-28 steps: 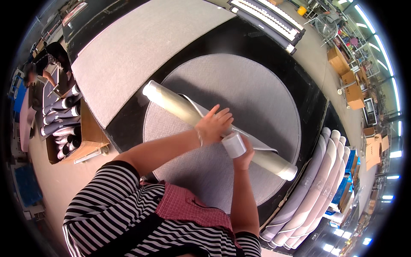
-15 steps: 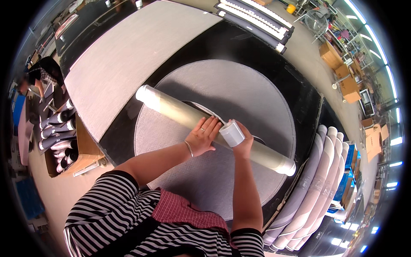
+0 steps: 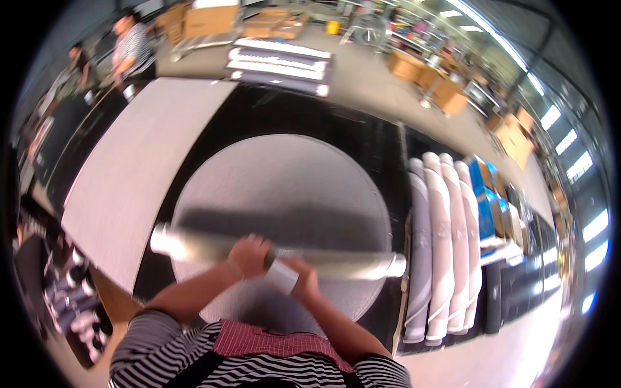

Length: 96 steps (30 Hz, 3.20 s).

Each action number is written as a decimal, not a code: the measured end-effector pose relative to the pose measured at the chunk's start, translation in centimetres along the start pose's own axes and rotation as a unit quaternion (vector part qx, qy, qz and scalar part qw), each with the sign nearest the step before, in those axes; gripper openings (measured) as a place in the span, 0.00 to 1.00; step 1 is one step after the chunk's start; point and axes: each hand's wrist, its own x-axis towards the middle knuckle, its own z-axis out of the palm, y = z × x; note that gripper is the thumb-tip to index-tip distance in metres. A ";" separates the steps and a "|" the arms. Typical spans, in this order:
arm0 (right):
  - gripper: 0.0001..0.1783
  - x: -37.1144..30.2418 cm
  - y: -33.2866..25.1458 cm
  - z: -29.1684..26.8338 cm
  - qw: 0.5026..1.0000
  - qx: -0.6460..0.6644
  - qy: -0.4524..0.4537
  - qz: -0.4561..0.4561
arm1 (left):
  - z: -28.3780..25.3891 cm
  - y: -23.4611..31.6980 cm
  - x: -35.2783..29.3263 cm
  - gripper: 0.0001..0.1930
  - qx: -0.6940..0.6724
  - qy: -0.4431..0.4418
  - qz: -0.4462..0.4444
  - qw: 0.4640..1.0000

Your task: The person rolls several round and rectangular floor mats by hand and secures them with adhesive tape.

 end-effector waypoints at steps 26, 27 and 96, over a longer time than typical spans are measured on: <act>0.20 6.2 6.8 1.4 0.997 0.071 0.021 0.006 | 0.3 -5.7 6.7 0.52 0.031 -0.074 -0.045 0.996; 0.19 8.0 7.8 1.2 0.997 0.067 0.038 -0.017 | 1.5 -5.9 6.4 0.50 0.050 -0.029 -0.046 0.997; 0.20 -13.7 1.4 0.4 0.949 -0.061 -0.110 0.289 | 0.5 -3.7 9.0 0.44 -0.037 -0.229 -0.027 0.972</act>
